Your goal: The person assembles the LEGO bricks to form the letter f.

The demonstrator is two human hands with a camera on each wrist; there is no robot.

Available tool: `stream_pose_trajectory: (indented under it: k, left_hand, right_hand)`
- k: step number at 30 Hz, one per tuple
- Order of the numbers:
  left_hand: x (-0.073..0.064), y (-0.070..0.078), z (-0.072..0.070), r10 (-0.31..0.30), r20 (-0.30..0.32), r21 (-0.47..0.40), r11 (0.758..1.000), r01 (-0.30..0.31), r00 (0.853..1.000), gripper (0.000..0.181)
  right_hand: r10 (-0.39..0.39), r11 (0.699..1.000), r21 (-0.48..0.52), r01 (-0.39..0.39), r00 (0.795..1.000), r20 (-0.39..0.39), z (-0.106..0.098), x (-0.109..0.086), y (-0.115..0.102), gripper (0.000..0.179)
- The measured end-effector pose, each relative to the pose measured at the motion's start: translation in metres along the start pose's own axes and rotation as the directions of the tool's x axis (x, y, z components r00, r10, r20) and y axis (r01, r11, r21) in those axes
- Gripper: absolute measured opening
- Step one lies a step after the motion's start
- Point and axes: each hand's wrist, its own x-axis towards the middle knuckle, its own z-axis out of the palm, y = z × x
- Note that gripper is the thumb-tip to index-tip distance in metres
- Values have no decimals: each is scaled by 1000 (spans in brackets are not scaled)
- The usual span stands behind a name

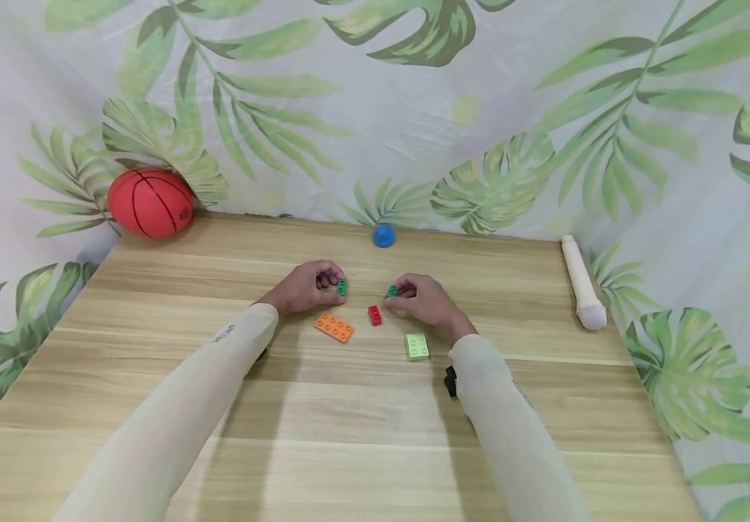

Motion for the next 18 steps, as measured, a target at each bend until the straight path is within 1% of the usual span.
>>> stream_pose_trajectory:
  k: [4, 10, 15, 18]
  left_hand:
    - [0, 0, -1, 1, 6, -7, 1000, -1, 1000, 31]
    - [-1, 1, 1, -7, 6, 10, 1000, 7, 1000, 30]
    - [-2, 0, 0, -6, -2, 14, 1000, 6, 1000, 30]
    - [-2, 1, -1, 4, -9, 12, 1000, -4, 1000, 30]
  right_hand:
    - [-37, 998, 43, 37, 999, -9, 17, 7, -16, 32]
    - [-117, 993, -5, 117, 993, -21, 40, 15, -41, 36]
    - [-175, 984, -42, 174, 984, -16, 52, 22, -47, 34]
    - [-215, 975, -63, 213, 976, -38, 56, 24, -47, 33]
